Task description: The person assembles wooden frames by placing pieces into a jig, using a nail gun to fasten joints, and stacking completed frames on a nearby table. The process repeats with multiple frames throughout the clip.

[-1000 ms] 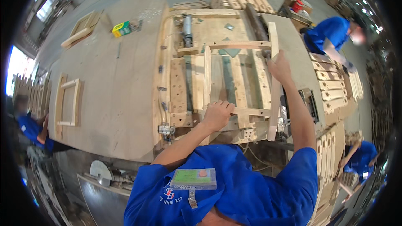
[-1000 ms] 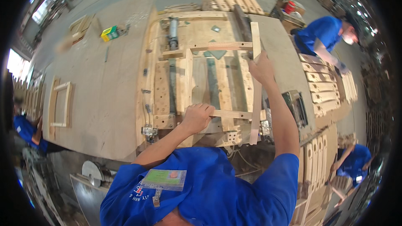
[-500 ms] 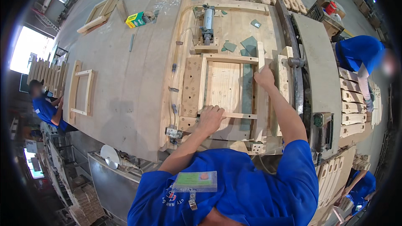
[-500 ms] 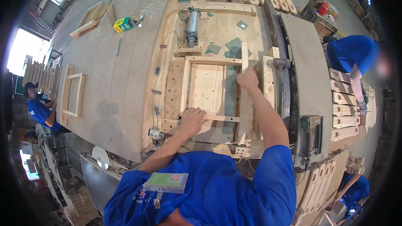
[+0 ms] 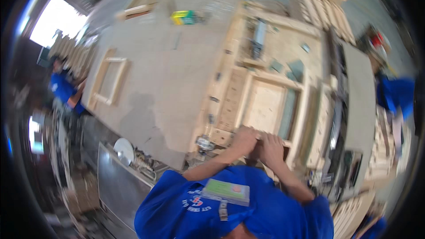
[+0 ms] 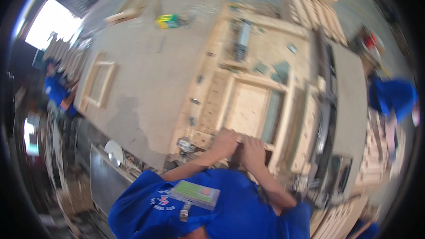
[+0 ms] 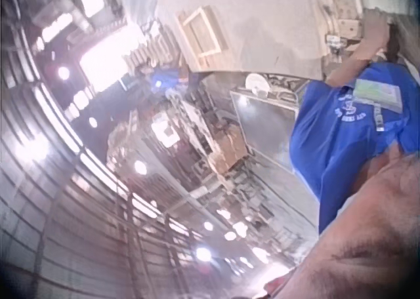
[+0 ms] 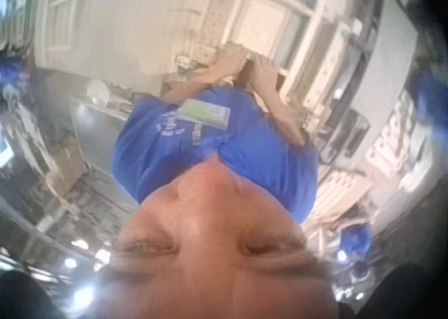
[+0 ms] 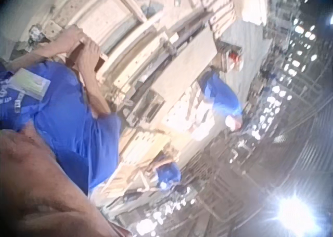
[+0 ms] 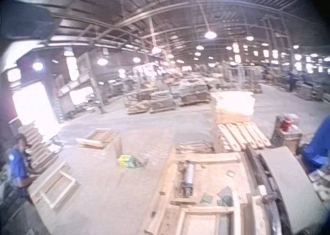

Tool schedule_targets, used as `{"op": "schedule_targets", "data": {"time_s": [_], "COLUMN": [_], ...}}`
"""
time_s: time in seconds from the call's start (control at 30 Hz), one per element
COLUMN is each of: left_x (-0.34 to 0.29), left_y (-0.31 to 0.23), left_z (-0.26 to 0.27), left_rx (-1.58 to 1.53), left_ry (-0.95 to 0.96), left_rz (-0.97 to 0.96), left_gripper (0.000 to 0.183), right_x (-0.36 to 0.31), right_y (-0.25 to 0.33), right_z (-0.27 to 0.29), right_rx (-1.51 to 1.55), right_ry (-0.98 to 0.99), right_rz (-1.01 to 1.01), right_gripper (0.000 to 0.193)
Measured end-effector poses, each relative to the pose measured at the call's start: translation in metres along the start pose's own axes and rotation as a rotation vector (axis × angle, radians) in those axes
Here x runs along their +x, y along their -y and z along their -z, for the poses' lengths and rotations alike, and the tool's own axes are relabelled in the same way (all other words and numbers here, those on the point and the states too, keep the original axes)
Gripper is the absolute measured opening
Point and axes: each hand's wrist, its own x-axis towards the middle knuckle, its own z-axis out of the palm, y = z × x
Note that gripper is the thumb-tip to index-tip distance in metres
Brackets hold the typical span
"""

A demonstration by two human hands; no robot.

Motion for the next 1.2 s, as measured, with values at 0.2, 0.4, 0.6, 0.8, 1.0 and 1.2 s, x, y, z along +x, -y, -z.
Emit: {"op": "schedule_targets", "data": {"time_s": [0.2,0.4,0.6,0.8,1.0,1.2], "left_x": [-0.031,-0.058,-0.010,0.048,0.065,0.077], "left_y": [0.015,0.033,0.011,-0.008,-0.026,-0.029], "left_z": [0.057,0.091,0.087,0.022,-0.015,-0.022], "left_rx": [-0.161,-0.124,-0.258,-0.346,-0.335,0.042], "left_ry": [-0.324,-0.590,-0.638,-0.403,-0.040,0.243], "left_rz": [-0.219,-0.255,-0.254,-0.176,-0.060,-0.259], "left_gripper": [0.027,0.028,0.017,0.019,0.025,0.018], "right_x": [-0.008,-0.014,-0.020,-0.102,-0.217,-0.192], "right_y": [0.007,0.005,-0.002,-0.035,-0.039,-0.040], "right_z": [-0.008,-0.013,-0.006,0.061,0.135,0.113], "right_rx": [0.021,-0.065,-0.053,-0.181,-0.774,0.060], "right_ry": [0.061,0.153,0.119,-0.115,-0.292,-0.476], "right_rz": [-0.059,-0.028,-0.029,-0.343,-0.381,-0.695], "right_gripper": [0.035,0.054,0.062,0.051,0.053,0.047]}}
